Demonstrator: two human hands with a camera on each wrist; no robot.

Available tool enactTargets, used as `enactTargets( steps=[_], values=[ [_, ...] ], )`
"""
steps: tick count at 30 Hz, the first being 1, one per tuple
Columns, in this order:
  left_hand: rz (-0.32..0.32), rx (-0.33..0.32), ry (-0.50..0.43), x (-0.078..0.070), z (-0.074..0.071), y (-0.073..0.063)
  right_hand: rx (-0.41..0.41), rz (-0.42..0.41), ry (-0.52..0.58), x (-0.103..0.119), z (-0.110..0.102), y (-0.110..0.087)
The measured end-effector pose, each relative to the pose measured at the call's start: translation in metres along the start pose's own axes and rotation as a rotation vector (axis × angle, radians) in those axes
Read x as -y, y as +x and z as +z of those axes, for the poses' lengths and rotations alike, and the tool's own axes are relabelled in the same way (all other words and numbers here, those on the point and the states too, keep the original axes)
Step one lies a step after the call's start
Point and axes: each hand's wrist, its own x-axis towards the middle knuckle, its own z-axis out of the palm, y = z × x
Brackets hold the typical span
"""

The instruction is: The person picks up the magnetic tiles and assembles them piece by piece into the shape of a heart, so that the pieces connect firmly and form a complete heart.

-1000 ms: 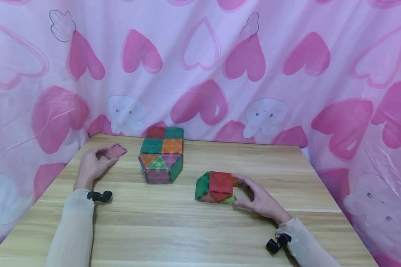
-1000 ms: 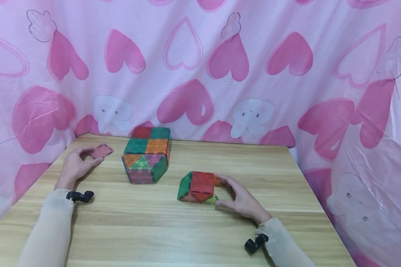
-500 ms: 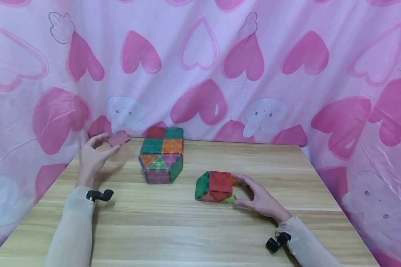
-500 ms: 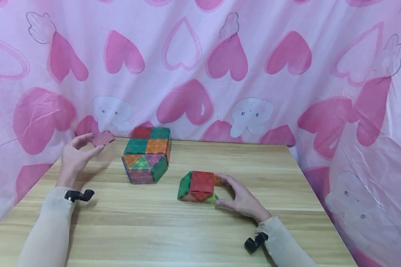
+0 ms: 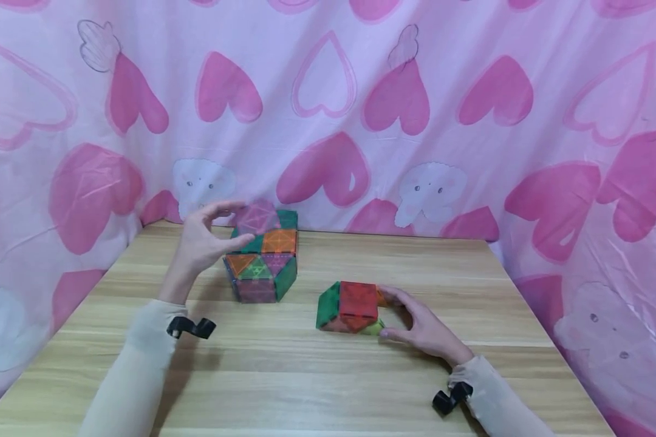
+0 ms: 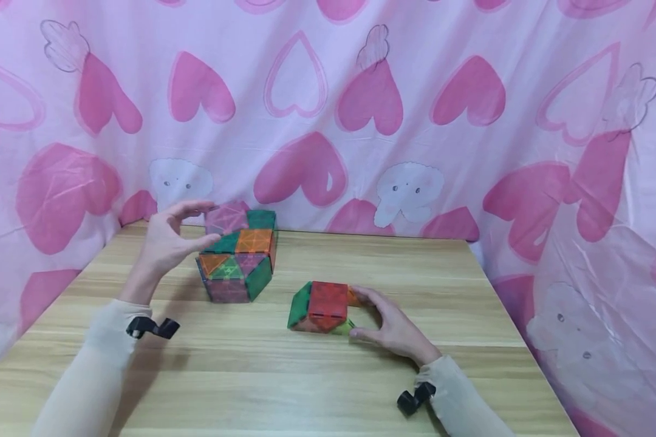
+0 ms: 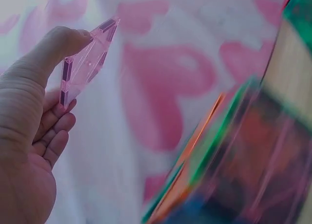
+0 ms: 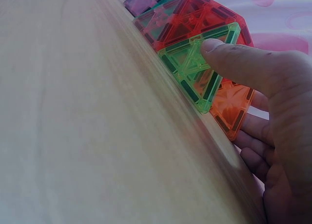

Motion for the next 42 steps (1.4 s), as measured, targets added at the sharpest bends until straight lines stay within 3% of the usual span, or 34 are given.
enactTargets(
  steps=[5,11,18,22,32,42],
  values=[
    [0.037,0.156,-0.015,-0.019,0.046,-0.007,-0.005,0.016,-0.007,0.000,-0.001,0.000],
    [0.089,0.295,-0.025,-0.027,0.103,-0.018,0.009,0.005,-0.004,0.001,-0.001,0.004],
    [0.107,0.448,0.064,-0.035,0.169,-0.030,-0.013,0.016,-0.018,0.002,0.001,0.005],
    [0.098,0.504,0.100,-0.037,0.197,-0.037,-0.031,0.036,-0.028,0.002,0.002,0.006],
    [0.215,0.513,0.302,-0.040,0.236,-0.048,-0.031,-0.036,-0.004,0.006,-0.001,0.005],
    [0.230,0.523,0.373,-0.037,0.242,-0.055,-0.055,-0.067,-0.013,-0.001,-0.001,0.003]
  ],
)
